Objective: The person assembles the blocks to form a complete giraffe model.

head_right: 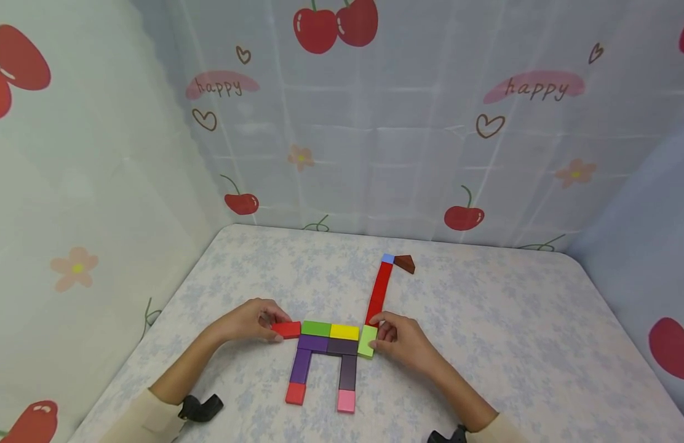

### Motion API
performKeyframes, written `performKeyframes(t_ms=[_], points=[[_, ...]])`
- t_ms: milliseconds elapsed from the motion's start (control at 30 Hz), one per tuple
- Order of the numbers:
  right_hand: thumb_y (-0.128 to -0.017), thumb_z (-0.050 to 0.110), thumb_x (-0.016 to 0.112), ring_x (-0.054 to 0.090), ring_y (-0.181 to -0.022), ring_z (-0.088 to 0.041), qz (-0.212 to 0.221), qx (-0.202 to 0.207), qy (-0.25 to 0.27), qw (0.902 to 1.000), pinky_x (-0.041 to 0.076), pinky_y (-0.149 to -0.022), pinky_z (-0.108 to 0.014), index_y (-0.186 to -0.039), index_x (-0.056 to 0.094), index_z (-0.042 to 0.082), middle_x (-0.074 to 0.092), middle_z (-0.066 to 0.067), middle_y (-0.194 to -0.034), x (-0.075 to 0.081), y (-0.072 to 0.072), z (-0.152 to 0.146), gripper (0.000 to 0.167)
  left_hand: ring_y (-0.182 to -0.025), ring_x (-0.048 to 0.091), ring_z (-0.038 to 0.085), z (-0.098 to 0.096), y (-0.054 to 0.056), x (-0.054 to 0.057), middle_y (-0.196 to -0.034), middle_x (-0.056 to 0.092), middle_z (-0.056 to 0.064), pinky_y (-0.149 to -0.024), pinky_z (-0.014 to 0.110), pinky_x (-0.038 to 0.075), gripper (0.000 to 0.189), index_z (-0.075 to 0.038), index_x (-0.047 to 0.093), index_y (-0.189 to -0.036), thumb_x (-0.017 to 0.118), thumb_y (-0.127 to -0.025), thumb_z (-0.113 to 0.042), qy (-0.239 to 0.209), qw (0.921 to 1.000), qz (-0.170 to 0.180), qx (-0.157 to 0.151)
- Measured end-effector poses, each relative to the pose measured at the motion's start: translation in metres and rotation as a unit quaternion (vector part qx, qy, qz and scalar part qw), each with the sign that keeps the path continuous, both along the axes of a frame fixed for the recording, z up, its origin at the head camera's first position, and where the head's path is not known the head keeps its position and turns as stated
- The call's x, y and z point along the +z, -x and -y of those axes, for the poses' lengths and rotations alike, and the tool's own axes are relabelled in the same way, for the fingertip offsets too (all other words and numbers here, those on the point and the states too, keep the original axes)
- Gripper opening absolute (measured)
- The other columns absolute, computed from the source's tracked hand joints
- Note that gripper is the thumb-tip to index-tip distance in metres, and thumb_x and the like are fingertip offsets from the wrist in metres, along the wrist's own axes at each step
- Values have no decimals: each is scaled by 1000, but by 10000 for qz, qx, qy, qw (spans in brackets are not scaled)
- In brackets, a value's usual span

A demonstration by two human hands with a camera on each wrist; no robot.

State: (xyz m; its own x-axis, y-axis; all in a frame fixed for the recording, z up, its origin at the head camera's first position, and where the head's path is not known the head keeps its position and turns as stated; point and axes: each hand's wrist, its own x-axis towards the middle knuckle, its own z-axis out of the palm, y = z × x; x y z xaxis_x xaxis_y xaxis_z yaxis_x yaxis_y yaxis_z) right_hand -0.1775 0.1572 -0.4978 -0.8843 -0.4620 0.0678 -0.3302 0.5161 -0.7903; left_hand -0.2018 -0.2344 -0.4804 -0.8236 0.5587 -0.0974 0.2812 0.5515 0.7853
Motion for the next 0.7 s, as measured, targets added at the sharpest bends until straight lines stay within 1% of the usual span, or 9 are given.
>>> performKeyframes(t_ms=[200, 300, 367, 433, 500, 600, 667, 700], points=[[-84, 15, 85, 61, -76, -14, 147, 13, -14, 9999, 54, -68, -24, -125, 66, 3, 64, 1, -88, 3, 2, 0, 47, -94, 64, 19, 6, 2, 4, -112, 72, 7, -80, 28, 55, 28, -6, 76, -115, 80, -89, -14, -98, 9999, 29, -62], [-84, 15, 84, 62, -76, -15, 109, 18, -31, 9999, 54, -68, -25, -128, 64, 1, 65, 0, -89, 6, 4, -2, 50, -94, 64, 19, 9, 7, 8, -111, 72, 8, -81, 28, 54, 28, -5, 75, -116, 79, -90, -15, -76, 9999, 0, -96], [-86, 14, 83, 62, -76, -16, 53, -1, 1, 10000, 54, -67, -25, -129, 63, 0, 66, -1, -90, 9, 6, -4, 49, -94, 64, 20, 12, 11, 10, -109, 73, 8, -80, 27, 54, 27, -4, 75, -117, 77, -92, -14, -55, 9999, -31, -95], [-88, 13, 81, 63, -75, -16, 50, -109, 16, 9999, 55, -65, -26, -130, 63, 0, 67, -2, -91, 11, 5, -7, 47, -94, 64, 22, 15, 14, 11, -107, 74, 8, -78, 27, 54, 26, -3, 75, -118, 73, -94, -13, -40, 9999, -46, -107], [-90, 11, 79, 64, -74, -17, 100, -302, -12, 9995, 56, -63, -27, -131, 63, 2, 68, -2, -92, 15, 4, -11, 45, -93, 65, 23, 18, 17, 12, -105, 74, 8, -74, 27, 54, 25, -2, 74, -118, 70, -96, -12, 4, 9999, -79, -134], [-92, 12, 76, 64, -74, -18, 118, -610, -123, 9980, 56, -63, -27, -133, 62, 3, 69, -2, -93, 25, 4, -21, 44, -90, 64, 22, 23, 25, 13, -106, 75, 8, -70, 28, 54, 25, -2, 74, -119, 67, -98, -13, 51, 9997, -163, -151], [-93, 14, 75, 65, -75, -20, -14, -723, -197, 9972, 56, -64, -27, -133, 62, 4, 70, -3, -94, 34, 8, -30, 43, -89, 63, 20, 27, 32, 14, -106, 74, 7, -71, 28, 54, 27, -2, 73, -121, 68, -98, -16, 122, 9994, -320, -68], [-93, 15, 75, 66, -76, -21, -110, -751, -234, 9968, 56, -65, -26, -133, 61, 4, 70, -4, -95, 39, 10, -35, 44, -89, 63, 20, 30, 35, 16, -106, 73, 7, -72, 29, 54, 29, -2, 73, -122, 70, -98, -18, 163, 9990, -404, 25]])
